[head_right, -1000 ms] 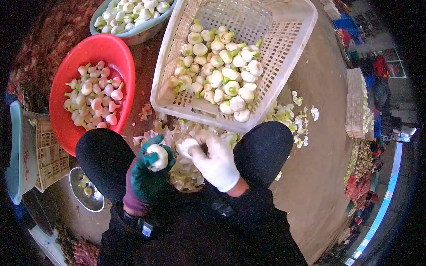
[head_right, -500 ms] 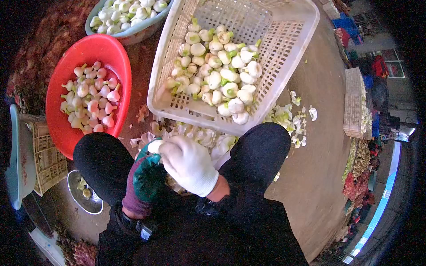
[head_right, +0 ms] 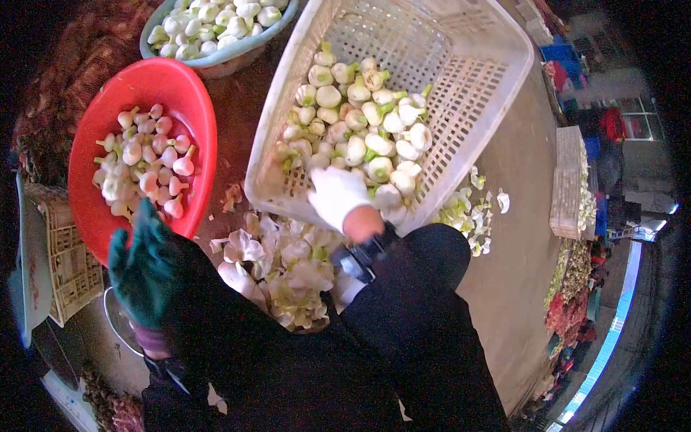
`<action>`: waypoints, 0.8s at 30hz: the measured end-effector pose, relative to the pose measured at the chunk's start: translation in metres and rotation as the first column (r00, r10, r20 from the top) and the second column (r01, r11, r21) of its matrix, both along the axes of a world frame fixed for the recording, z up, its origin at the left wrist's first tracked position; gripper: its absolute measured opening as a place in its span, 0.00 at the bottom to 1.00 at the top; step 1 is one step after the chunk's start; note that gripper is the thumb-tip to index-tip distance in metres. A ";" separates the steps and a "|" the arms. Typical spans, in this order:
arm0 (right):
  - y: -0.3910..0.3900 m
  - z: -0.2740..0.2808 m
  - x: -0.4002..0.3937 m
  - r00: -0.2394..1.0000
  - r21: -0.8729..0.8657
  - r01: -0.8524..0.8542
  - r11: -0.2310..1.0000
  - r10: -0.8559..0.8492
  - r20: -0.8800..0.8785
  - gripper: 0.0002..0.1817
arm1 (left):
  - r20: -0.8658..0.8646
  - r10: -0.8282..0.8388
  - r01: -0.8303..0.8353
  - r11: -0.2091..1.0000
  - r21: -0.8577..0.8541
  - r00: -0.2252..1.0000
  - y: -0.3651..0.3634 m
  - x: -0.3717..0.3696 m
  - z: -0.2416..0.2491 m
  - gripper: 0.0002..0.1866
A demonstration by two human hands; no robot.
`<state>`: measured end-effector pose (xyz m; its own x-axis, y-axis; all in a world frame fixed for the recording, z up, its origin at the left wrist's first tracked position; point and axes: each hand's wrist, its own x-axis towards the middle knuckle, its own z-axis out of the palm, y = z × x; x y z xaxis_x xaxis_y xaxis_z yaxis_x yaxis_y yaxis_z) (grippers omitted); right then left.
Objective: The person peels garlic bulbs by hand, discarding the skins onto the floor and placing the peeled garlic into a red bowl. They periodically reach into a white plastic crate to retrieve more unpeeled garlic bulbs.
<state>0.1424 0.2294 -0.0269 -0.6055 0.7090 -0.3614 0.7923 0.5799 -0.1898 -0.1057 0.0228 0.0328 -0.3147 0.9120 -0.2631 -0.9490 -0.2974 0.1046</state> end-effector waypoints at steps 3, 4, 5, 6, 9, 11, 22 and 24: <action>0.040 -0.036 -0.039 0.998 -0.065 0.060 0.996 -0.059 0.017 0.19 | -0.063 -0.038 0.032 0.995 -0.096 0.997 0.007 0.032 0.001 0.28; 0.049 -0.048 -0.052 0.995 -0.093 0.102 0.990 -0.100 0.028 0.19 | -0.071 -0.134 0.126 0.986 -0.107 0.988 0.009 0.039 0.000 0.29; 0.058 -0.066 -0.062 0.996 -0.073 0.081 0.994 -0.077 0.050 0.20 | -0.074 -0.166 0.154 0.977 -0.145 0.983 0.007 0.046 -0.008 0.29; 0.066 -0.083 -0.070 0.990 -0.116 0.120 0.986 -0.110 0.088 0.20 | -0.078 -0.199 0.183 0.966 -0.182 0.977 0.006 0.051 -0.016 0.29; 0.064 -0.116 -0.083 0.952 -0.217 0.305 0.927 -0.299 0.064 0.18 | -0.022 -0.221 0.211 0.954 -0.214 0.975 0.007 0.062 -0.024 0.28; 0.060 -0.119 -0.081 0.949 -0.222 0.312 0.924 -0.312 0.034 0.18 | -0.016 -0.263 0.249 0.930 -0.272 0.965 0.007 0.064 -0.024 0.25; -0.033 0.021 0.003 0.772 -0.796 -0.001 0.605 -0.505 -0.385 0.22 | -0.303 -0.578 0.356 0.755 -0.550 0.757 0.031 0.086 -0.020 0.27; -0.065 0.023 0.011 0.819 -0.486 -0.127 0.865 -0.185 -0.543 0.21 | -0.316 -0.623 0.416 0.743 -0.524 0.715 0.027 0.092 -0.018 0.28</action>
